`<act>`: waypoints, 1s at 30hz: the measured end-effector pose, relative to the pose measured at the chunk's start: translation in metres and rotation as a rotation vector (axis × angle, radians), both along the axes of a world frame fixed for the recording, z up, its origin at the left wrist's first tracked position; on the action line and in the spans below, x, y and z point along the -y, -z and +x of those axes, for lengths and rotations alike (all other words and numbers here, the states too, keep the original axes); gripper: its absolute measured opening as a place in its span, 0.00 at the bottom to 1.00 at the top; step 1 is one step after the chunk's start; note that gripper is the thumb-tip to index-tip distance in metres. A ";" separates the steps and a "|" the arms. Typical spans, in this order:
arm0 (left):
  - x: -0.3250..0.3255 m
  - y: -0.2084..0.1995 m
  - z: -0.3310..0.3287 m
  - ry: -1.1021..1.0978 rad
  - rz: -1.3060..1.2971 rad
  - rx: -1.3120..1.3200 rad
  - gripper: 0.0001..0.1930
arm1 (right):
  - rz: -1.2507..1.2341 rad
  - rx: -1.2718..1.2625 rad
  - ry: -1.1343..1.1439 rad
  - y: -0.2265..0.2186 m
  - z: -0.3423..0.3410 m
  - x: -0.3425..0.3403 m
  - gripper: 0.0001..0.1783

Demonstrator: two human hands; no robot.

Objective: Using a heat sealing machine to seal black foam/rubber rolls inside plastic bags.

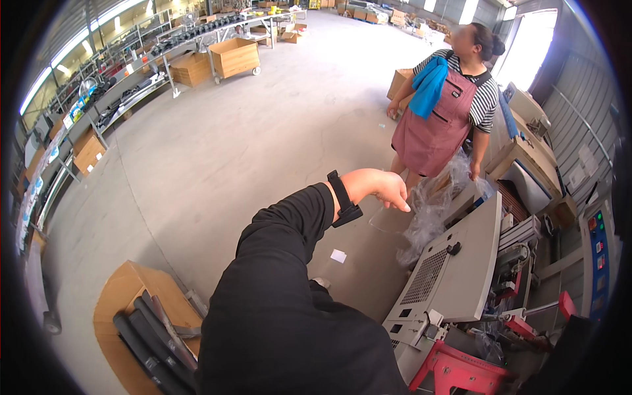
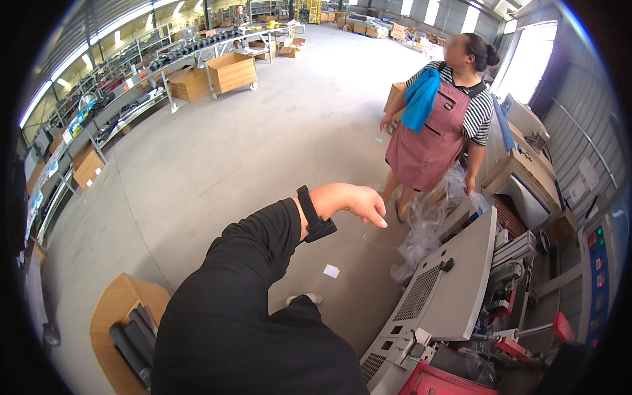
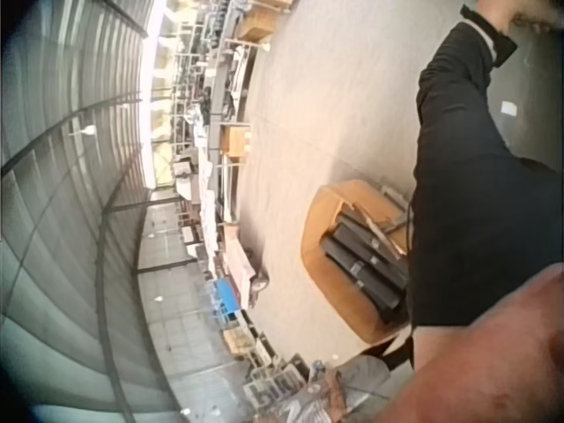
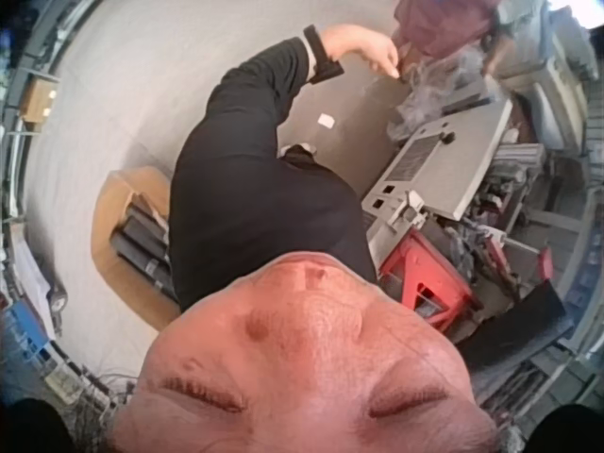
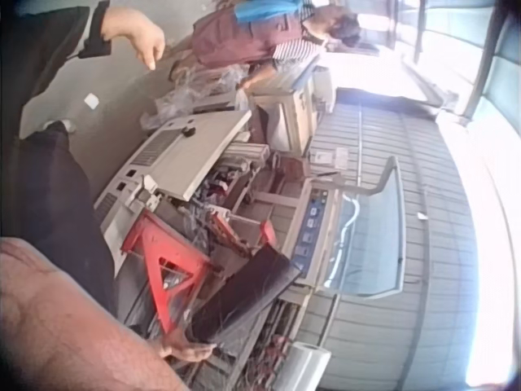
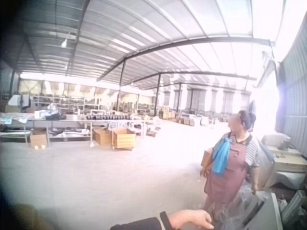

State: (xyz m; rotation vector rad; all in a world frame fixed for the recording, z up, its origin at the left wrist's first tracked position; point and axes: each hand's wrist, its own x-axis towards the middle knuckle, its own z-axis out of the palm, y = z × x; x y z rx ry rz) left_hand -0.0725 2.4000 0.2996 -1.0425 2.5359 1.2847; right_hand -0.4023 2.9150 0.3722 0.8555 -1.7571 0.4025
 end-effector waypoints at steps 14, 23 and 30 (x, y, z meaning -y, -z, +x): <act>-0.002 0.008 -0.048 0.194 0.062 -0.051 0.31 | -0.037 0.172 0.134 0.022 0.036 0.000 0.35; -0.038 0.021 -0.161 0.504 0.233 -0.116 0.21 | 0.137 0.074 0.821 0.009 0.188 -0.149 0.46; -0.134 0.019 -0.234 0.865 0.274 -0.087 0.24 | 0.192 0.225 1.035 0.006 0.264 -0.194 0.51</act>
